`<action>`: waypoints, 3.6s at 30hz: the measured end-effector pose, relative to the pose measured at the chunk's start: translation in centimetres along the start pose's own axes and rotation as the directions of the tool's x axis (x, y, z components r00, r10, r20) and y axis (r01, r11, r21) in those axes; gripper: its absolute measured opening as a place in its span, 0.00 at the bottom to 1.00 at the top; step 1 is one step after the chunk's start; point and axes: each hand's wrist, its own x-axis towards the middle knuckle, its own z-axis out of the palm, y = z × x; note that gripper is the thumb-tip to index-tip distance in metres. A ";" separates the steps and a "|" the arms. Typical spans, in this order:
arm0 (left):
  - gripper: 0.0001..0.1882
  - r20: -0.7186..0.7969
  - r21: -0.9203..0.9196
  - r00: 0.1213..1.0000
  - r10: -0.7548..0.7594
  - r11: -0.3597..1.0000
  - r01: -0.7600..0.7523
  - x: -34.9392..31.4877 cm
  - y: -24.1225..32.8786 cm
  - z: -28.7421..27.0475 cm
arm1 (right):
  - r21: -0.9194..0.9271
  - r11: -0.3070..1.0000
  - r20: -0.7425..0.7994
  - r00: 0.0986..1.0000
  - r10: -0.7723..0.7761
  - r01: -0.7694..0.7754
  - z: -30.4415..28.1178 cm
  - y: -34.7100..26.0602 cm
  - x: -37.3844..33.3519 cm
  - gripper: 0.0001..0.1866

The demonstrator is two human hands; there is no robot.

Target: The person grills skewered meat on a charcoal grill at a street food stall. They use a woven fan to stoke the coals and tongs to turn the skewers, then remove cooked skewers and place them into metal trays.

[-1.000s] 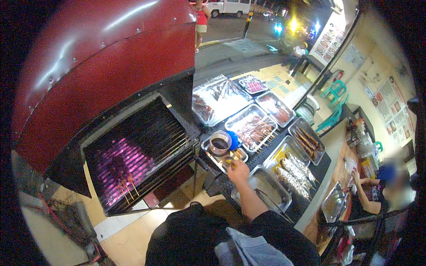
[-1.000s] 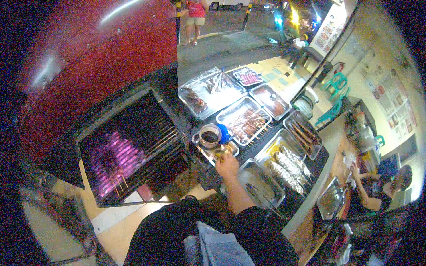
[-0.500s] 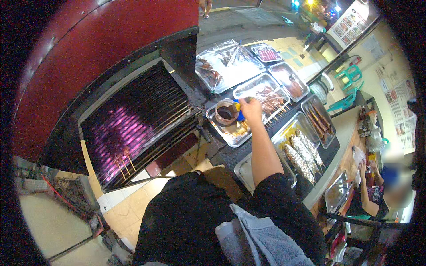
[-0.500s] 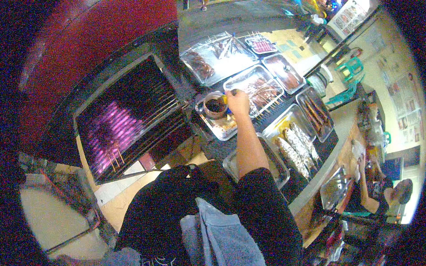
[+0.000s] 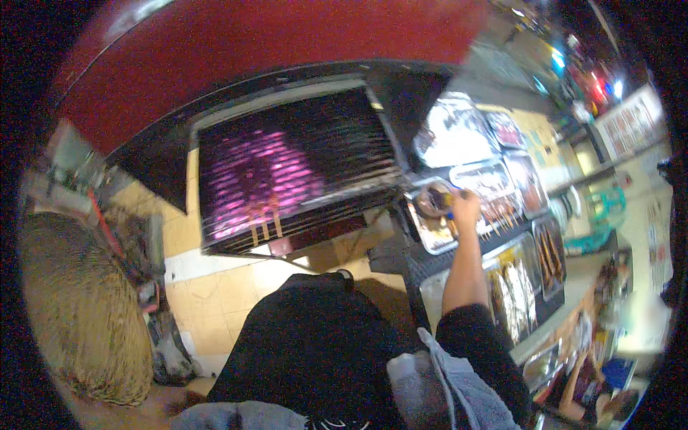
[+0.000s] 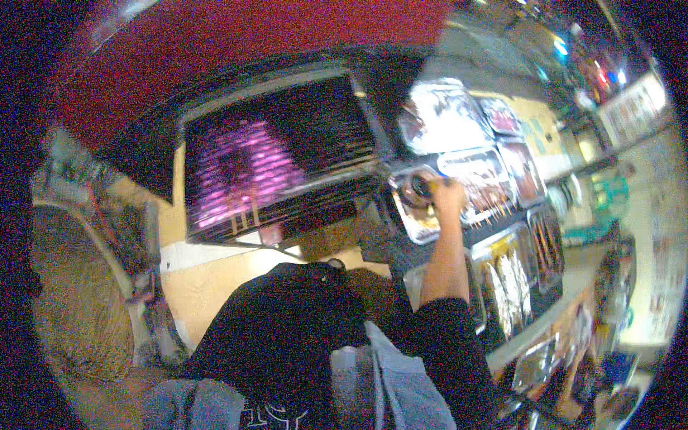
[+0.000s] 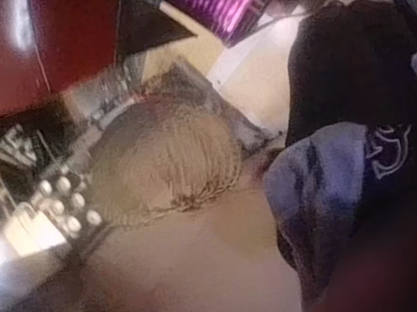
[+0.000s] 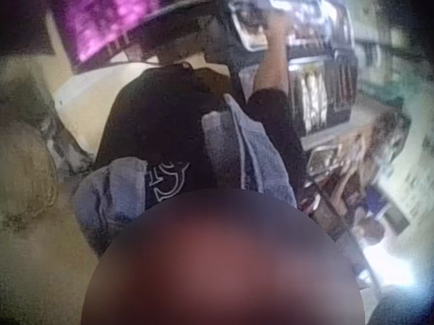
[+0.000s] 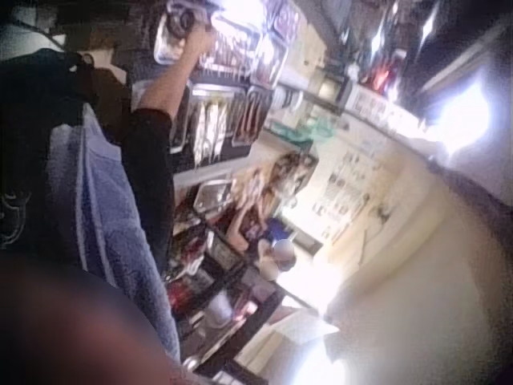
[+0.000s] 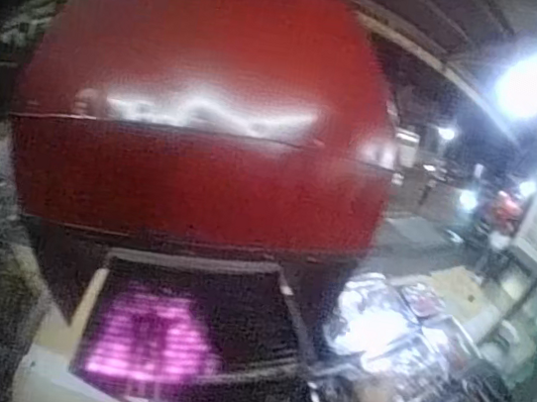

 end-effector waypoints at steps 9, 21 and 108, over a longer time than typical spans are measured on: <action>0.21 0.154 0.487 0.988 -0.005 0.870 -0.071 0.6 -6.5 7.0 | 0.957 0.290 0.110 0.937 -0.332 -0.009 -3.3 -22.9 -8.6 0.10; 0.13 0.003 -0.353 0.988 -0.157 0.924 0.148 -1.5 -6.5 6.0 | 0.664 0.387 0.085 0.450 -0.889 0.640 0.5 -39.9 -17.9 0.09; 0.23 -0.140 -0.603 0.967 -0.213 0.793 0.088 -1.4 1.1 5.1 | 0.493 0.271 0.250 0.164 -0.954 0.826 -1.1 -33.6 -17.2 0.08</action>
